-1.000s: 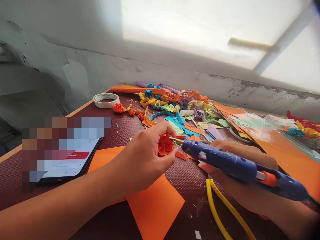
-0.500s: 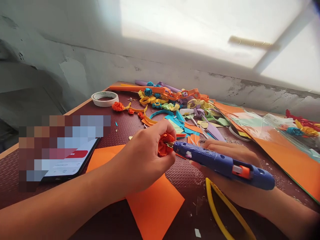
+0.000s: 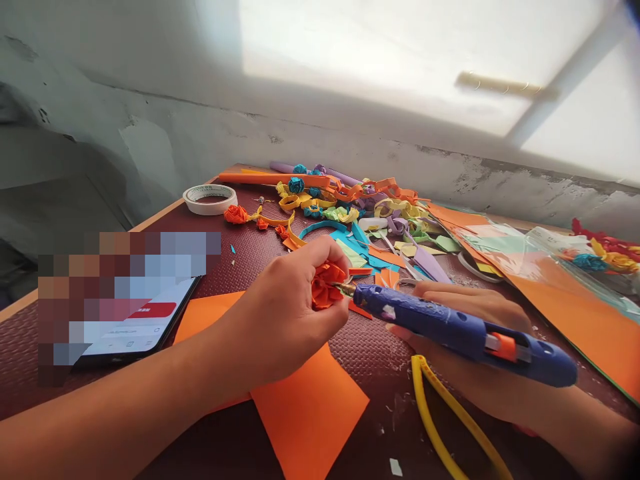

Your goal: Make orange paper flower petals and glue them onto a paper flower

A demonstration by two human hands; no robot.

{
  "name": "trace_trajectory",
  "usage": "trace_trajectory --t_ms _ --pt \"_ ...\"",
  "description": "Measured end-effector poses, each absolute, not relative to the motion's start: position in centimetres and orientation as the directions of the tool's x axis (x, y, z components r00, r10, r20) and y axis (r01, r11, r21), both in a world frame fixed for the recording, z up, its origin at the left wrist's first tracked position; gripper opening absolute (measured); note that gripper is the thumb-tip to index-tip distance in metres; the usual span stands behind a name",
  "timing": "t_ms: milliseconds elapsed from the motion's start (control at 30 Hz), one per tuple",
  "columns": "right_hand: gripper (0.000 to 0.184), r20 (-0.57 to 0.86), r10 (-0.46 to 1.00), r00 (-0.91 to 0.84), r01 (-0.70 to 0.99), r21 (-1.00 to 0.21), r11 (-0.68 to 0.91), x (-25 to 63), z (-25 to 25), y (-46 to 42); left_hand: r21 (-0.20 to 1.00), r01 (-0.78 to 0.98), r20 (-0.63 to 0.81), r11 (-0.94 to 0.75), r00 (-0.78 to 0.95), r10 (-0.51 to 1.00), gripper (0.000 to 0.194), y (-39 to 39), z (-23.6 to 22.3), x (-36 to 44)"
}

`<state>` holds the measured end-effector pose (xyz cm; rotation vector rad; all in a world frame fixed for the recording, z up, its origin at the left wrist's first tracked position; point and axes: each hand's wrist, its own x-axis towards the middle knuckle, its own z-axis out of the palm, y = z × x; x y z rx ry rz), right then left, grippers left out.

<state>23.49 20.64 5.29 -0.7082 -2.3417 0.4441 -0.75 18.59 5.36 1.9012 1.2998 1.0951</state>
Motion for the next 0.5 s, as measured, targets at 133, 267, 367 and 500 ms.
trace_trajectory --t_ms 133,267,367,500 --pt "0.023 0.521 0.564 -0.641 0.343 -0.462 0.818 23.1 5.9 20.4 0.819 0.465 0.286 -0.337 0.178 0.941 0.016 18.6 5.4 -0.7" --pt "0.017 0.560 0.604 -0.567 0.335 -0.513 0.790 22.9 6.2 20.1 0.806 0.474 0.299 -0.355 0.193 0.935 0.012 18.7 5.4 -0.7" --pt "0.018 0.626 0.618 -0.475 0.300 -0.545 0.783 23.1 6.0 19.8 0.797 0.485 0.303 -0.361 0.196 0.933 0.013 18.7 5.2 -0.8" --pt "0.021 0.662 0.606 -0.441 0.284 -0.537 0.794 24.2 5.5 19.5 0.797 0.488 0.300 -0.356 0.192 0.935 0.017 18.8 5.1 -0.9"
